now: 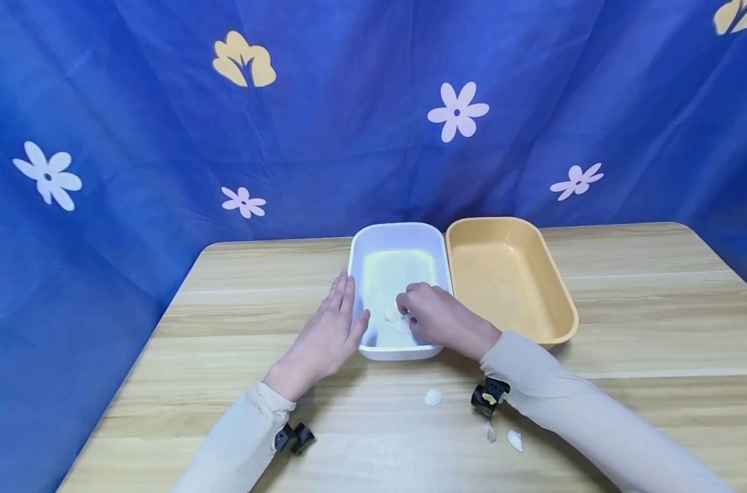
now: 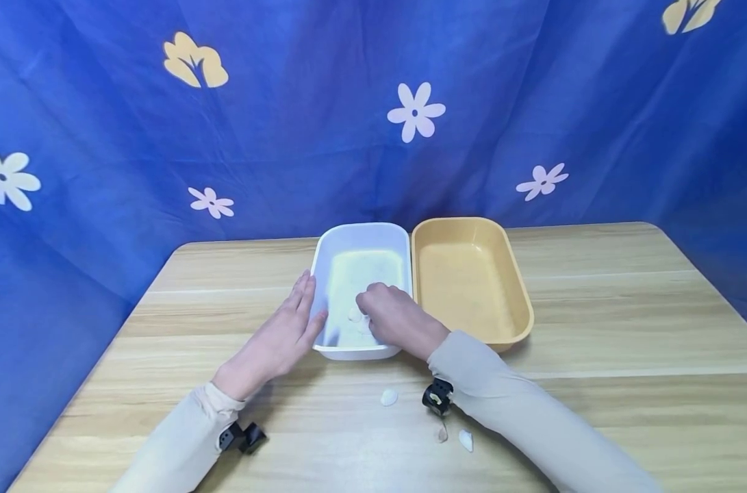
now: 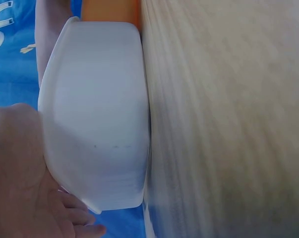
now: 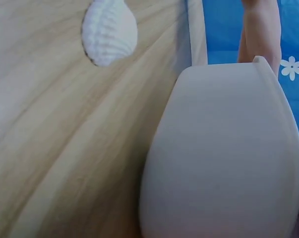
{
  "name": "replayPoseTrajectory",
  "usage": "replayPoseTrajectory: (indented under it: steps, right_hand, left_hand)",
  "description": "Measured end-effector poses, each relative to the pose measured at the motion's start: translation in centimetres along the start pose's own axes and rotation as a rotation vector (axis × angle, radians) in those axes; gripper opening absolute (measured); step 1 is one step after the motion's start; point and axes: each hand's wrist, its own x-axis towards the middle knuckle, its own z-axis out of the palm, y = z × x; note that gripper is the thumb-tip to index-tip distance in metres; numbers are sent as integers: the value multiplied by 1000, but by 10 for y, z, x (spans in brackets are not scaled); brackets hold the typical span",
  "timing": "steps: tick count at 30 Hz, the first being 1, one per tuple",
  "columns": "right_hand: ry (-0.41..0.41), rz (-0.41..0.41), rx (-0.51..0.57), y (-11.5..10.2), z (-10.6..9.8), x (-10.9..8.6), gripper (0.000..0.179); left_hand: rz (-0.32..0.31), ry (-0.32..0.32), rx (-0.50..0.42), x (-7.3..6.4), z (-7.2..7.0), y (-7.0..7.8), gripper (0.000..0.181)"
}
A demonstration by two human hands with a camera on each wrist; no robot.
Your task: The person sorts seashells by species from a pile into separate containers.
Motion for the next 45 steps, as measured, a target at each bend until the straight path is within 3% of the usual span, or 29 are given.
replayPoseTrajectory:
  steps: [4, 9, 14, 18, 29, 38, 45]
  right_hand:
    - [5, 15, -33, -2, -8, -4, 18]
    - [69, -6, -32, -6, -35, -14, 21]
    - [167, -30, 5, -7, -60, -36, 23]
    - [219, -52, 8, -6, -69, -58, 21]
    - [309, -111, -28, -7, -64, -112, 28]
    - [317, -102, -34, -5, -51, -128, 26]
    - [256, -78, -20, -5, -45, -138, 26]
  left_hand:
    - [2, -1, -9, 1, 1, 2, 67]
    - [-5, -15, -7, 3, -1, 2, 67]
    - [-13, -23, -2, 2, -1, 0, 67]
    - [-13, -21, -1, 1, 0, -1, 67]
    - [-8, -22, -4, 1, 0, -1, 67]
    - [-12, -28, -4, 0, -1, -1, 67]
    - [-11, -27, 7, -1, -3, 0, 67]
